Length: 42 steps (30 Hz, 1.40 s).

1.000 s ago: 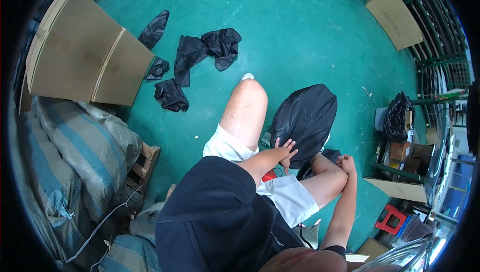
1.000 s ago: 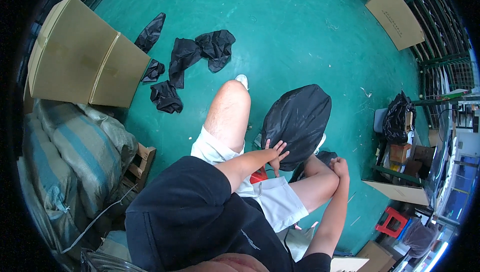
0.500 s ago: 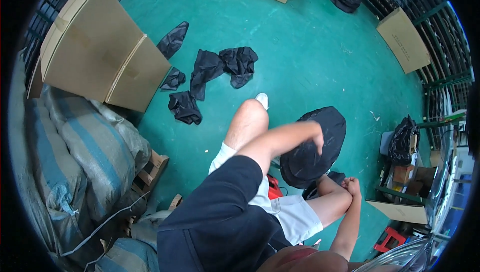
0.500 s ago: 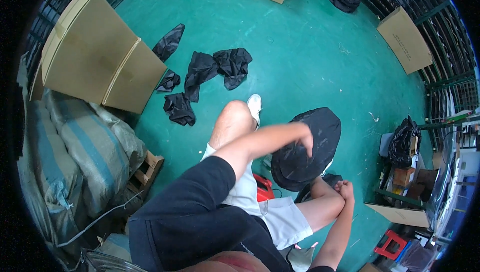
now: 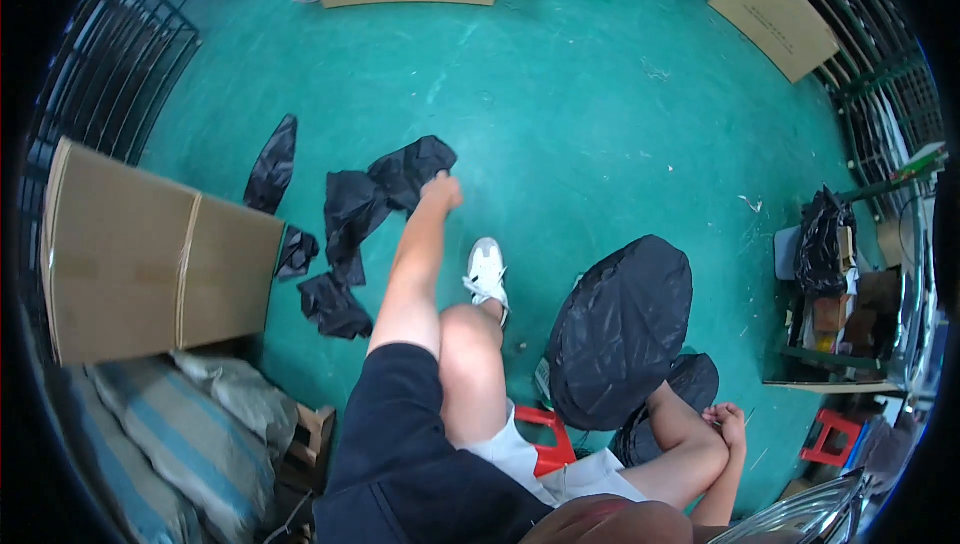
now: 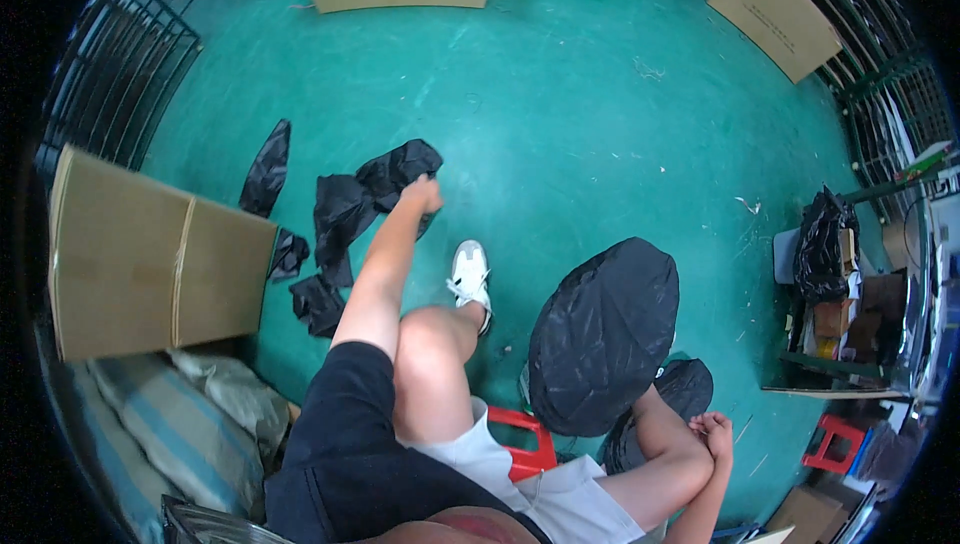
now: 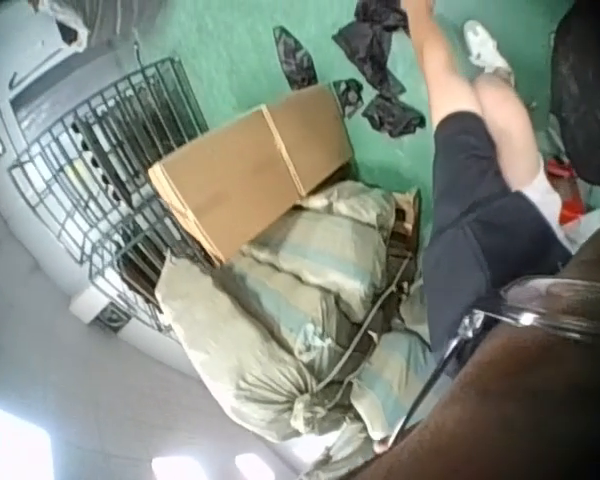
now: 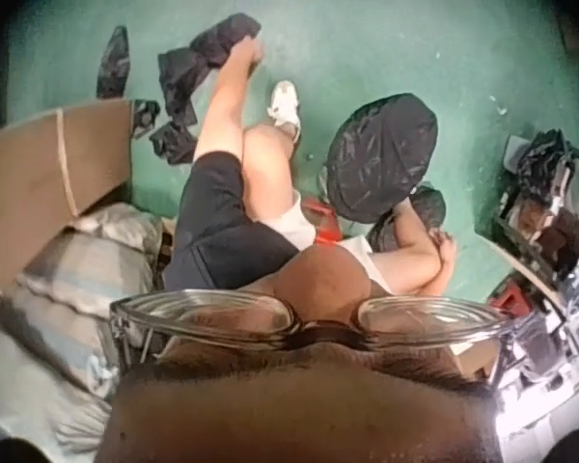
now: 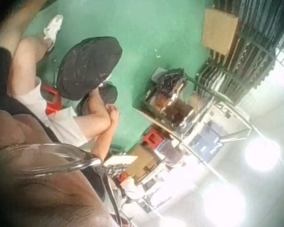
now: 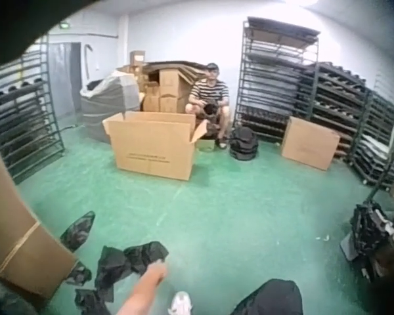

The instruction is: Organizing and inspecting black fabric covers or bags on a warehouse floor.

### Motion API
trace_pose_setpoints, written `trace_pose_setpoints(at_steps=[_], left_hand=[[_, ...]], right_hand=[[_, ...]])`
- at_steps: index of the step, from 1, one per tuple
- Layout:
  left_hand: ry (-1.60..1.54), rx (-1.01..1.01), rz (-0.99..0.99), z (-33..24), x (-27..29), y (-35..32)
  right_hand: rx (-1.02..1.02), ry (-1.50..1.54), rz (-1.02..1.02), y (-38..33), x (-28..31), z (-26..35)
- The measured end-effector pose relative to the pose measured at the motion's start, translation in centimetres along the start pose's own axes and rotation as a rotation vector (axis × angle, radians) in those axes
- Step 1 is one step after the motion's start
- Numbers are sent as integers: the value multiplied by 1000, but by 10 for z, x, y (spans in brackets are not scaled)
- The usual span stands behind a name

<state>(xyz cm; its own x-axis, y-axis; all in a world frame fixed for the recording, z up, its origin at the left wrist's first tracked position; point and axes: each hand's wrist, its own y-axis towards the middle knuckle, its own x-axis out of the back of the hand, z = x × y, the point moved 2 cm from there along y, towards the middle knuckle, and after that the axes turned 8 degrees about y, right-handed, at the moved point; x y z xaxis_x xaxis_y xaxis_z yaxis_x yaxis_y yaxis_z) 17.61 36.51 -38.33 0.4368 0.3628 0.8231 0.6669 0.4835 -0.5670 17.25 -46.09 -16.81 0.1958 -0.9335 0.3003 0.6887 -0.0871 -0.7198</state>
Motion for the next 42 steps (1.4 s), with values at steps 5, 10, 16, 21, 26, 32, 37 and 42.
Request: trace_pose_setpoints(at_steps=[5,10,16,21,26,32,37,42], left_hand=[[-209,70,-148,-17,-62,-22],[-184,280,-69,-10,-91,-19],[30,93,-107,-12,-76,-36],[-95,54,-362,-47,-6,-79],[-870,-44,-668,-108,81,-136],[-2021,-335,-87,-225,148,-215],[-2289,-471,339,-337,170,-313],[-2266,-526,699,-358,122,-346]], right_hand=[[-91,21,-15,5,7,17],[-117,76,92,19,-19,41],[-35,13,164,22,-23,46],[24,2,235,11,-47,56],[372,-126,368,12,-71,70],[752,-131,502,-34,-130,126],[1044,-194,142,-72,-196,192],[1329,-197,-304,-64,-223,209]])
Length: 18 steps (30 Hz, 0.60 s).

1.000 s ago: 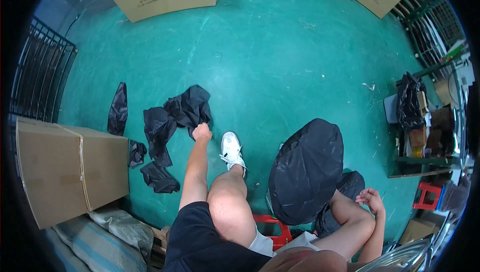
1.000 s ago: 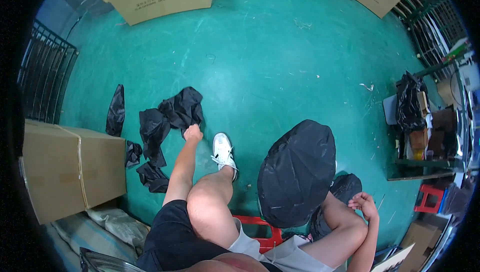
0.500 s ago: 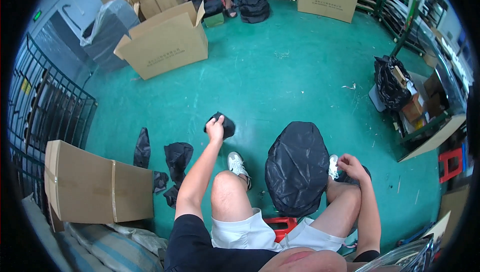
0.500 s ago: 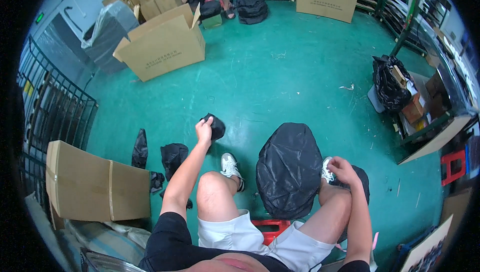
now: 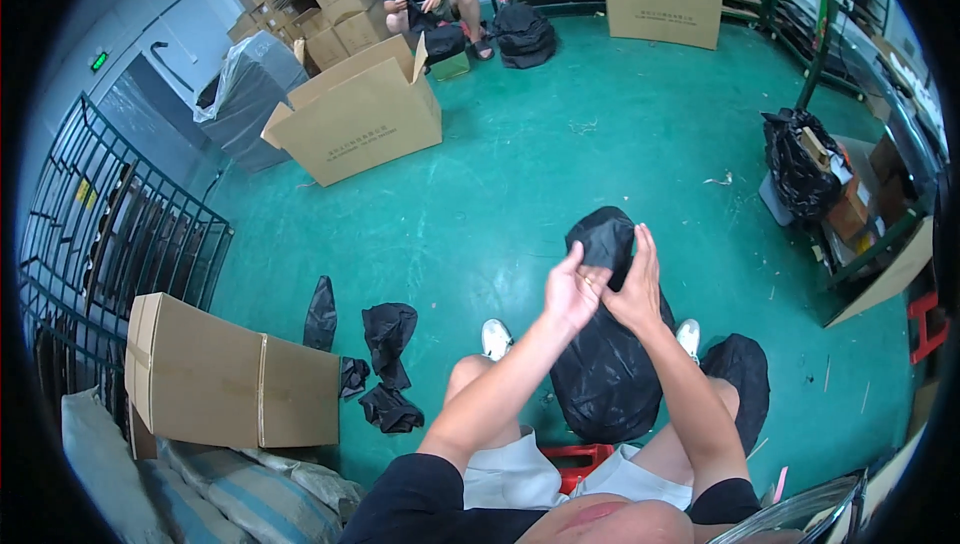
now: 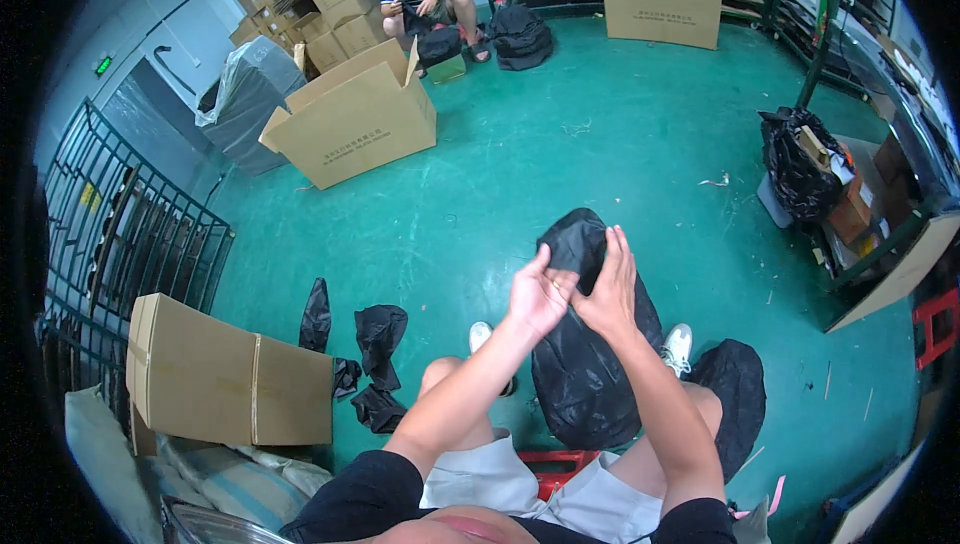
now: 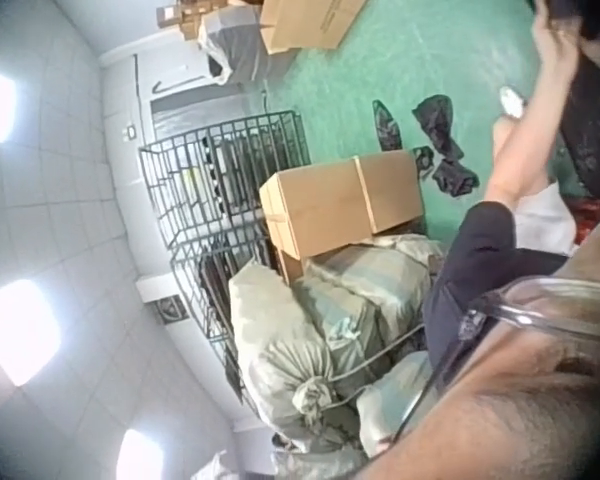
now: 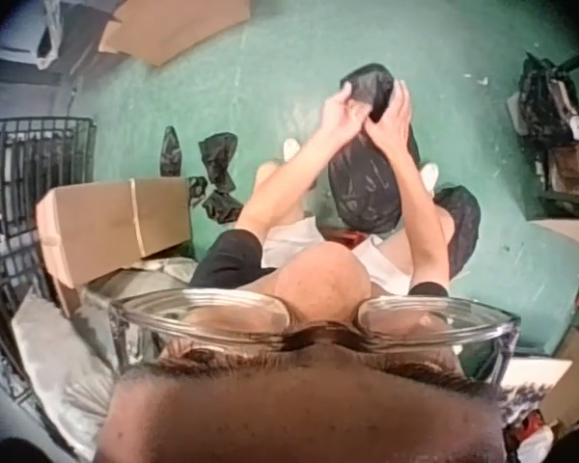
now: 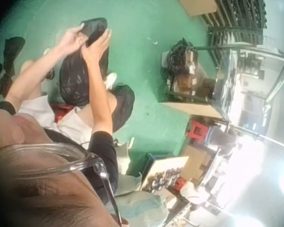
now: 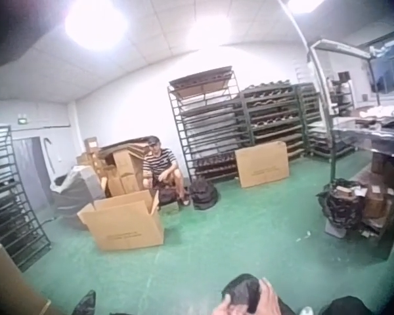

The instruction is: Organizing and inspecting black fabric covers or bags on a warehouse floor.

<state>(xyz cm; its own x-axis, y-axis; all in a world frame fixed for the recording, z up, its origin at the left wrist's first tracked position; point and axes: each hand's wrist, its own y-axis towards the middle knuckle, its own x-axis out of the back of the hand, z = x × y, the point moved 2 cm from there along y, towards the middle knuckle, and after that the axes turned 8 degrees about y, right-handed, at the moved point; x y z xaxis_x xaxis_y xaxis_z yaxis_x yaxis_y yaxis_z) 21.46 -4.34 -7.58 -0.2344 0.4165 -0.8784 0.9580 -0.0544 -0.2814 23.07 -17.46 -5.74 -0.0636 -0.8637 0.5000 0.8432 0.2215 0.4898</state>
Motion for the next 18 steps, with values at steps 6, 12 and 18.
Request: trace_pose_setpoints(at_steps=[6,12,18], left_hand=[[80,-13,46,13,-6,10],[147,-26,21,18,-28,11],[768,-322,129,9,-42,12]], right_hand=[[-237,323,-106,18,-3,-27],[-284,491,-149,20,5,-50],[-151,425,-149,44,5,-41]])
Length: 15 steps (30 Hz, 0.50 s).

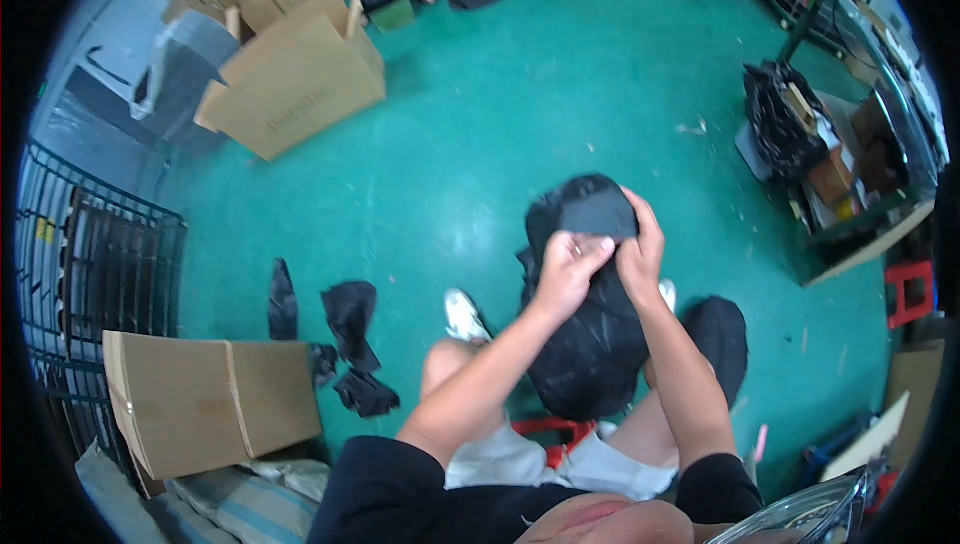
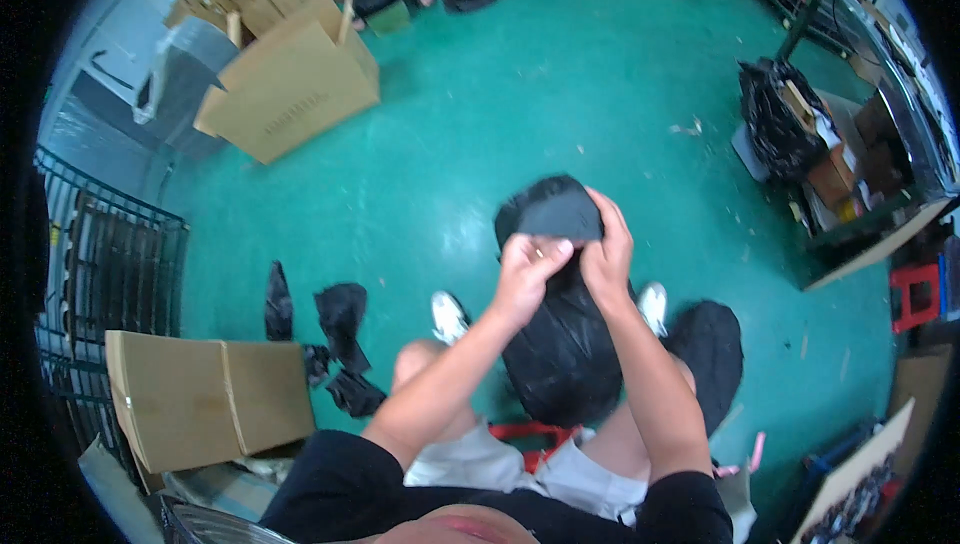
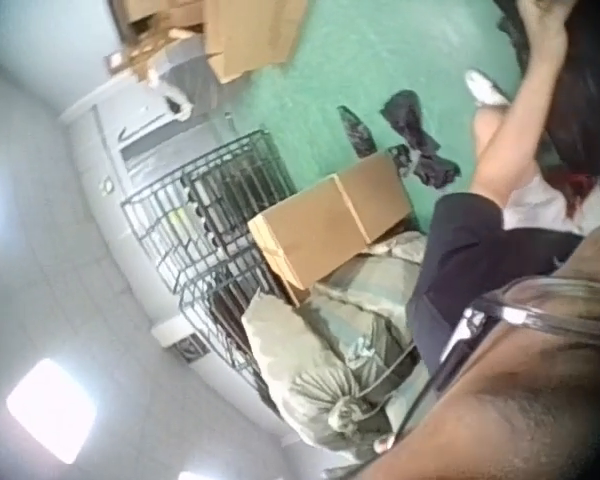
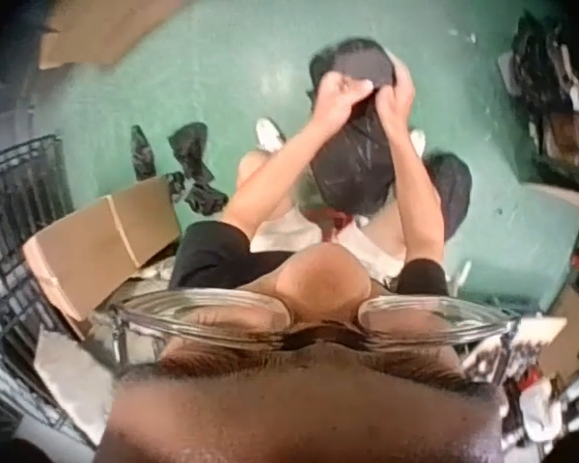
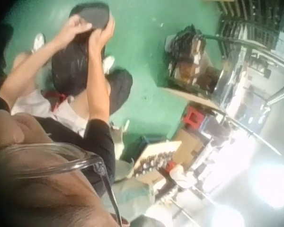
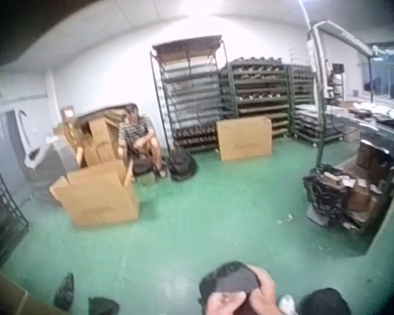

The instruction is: Organizing and inspecting black fabric covers or bags on a warehouse floor.

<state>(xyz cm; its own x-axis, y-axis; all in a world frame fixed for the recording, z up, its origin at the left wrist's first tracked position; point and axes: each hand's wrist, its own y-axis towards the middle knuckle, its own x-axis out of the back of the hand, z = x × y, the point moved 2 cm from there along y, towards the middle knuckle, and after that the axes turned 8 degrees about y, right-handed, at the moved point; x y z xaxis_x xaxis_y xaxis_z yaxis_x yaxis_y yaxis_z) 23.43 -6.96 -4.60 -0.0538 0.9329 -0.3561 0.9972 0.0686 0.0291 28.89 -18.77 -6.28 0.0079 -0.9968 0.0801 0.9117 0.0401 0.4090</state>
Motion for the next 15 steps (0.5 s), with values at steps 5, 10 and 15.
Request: trace_pose_setpoints(at_steps=[5,10,15], left_hand=[[630,-39,-175,20,18,9],[1127,-371,-319,-11,21,4],[1202,-455,-446,-29,23,-1]], right_hand=[[-213,96,16,-6,6,-33],[-321,408,76,-14,6,-30],[-561,836,34,-17,14,-17]])
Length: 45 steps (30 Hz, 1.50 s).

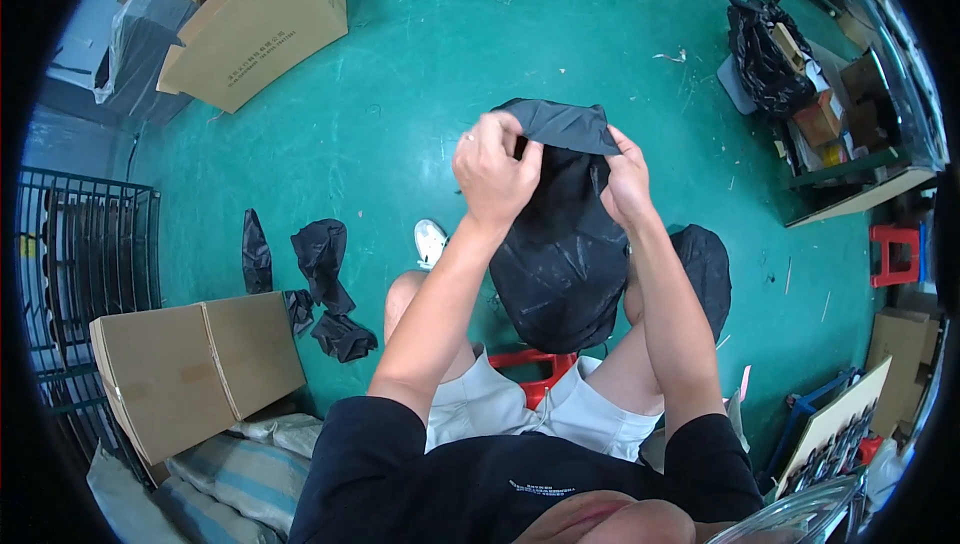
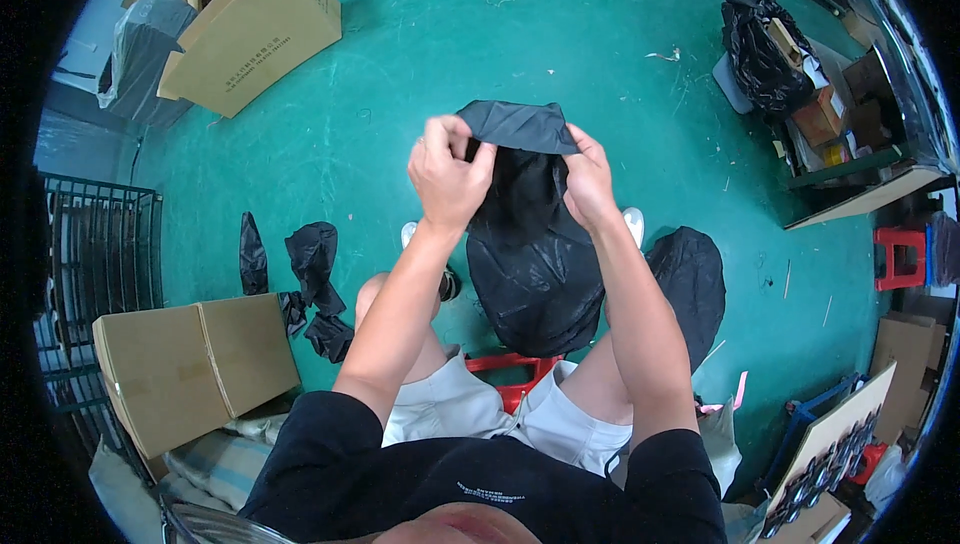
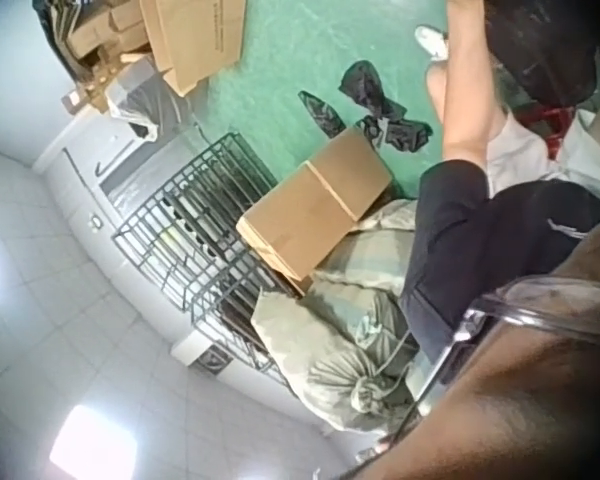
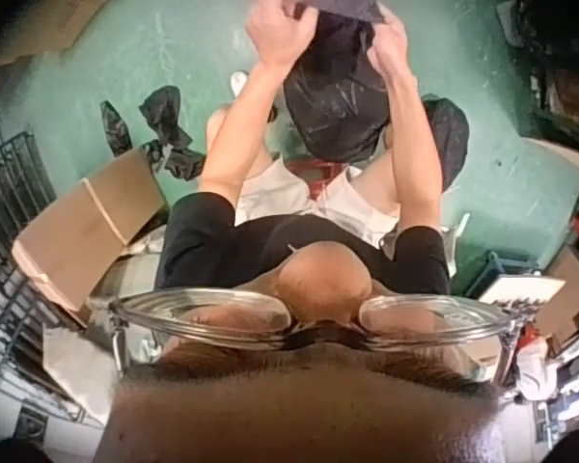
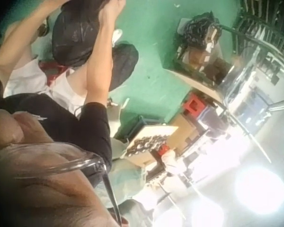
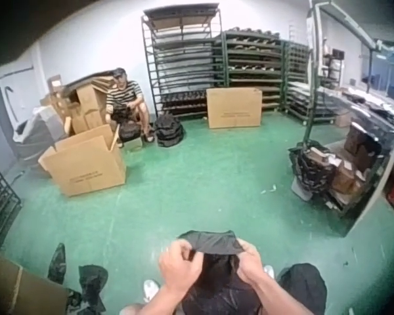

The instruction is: Organizing and inspecting black fabric covers or bags on a warehouse floor.

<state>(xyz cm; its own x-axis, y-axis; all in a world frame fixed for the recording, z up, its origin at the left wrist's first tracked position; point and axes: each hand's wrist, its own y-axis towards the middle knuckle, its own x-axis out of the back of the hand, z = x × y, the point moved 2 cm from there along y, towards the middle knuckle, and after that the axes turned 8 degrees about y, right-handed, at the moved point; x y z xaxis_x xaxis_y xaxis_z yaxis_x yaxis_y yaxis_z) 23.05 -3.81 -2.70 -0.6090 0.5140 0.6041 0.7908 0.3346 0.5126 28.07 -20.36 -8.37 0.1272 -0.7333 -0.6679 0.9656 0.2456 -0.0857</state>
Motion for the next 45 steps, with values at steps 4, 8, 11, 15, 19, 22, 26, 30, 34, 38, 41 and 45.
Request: trace_pose_setpoints(at_steps=[4,8,11,15,19,22,26,30,34,38,41,45], left_hand=[[25,-163,-133,14,-4,18],[-437,-16,254,35,-23,17],[-687,247,560,50,-22,16],[-1145,469,832,37,-12,18],[-1275,659,888,44,-4,19],[-1316,722,855,45,-3,17],[-1385,843,834,40,-7,16],[-1450,914,805,43,-7,19],[-1526,893,822,43,-4,20],[-1408,699,887,32,-3,21],[-1207,673,858,42,-9,16],[-1011,583,716,57,-15,16]], right_hand=[[-181,190,-7,-3,-1,6],[-130,39,-10,-1,-1,10],[7,-159,-2,6,-4,20],[-192,-291,166,12,14,24],[-404,98,321,0,14,27],[-384,238,236,-10,6,25],[-369,309,189,-12,5,18],[-356,396,247,-13,5,17],[-351,498,232,-10,14,17],[-356,547,168,-5,27,17],[-399,499,37,-13,-3,28],[-268,326,45,-11,-19,32]])
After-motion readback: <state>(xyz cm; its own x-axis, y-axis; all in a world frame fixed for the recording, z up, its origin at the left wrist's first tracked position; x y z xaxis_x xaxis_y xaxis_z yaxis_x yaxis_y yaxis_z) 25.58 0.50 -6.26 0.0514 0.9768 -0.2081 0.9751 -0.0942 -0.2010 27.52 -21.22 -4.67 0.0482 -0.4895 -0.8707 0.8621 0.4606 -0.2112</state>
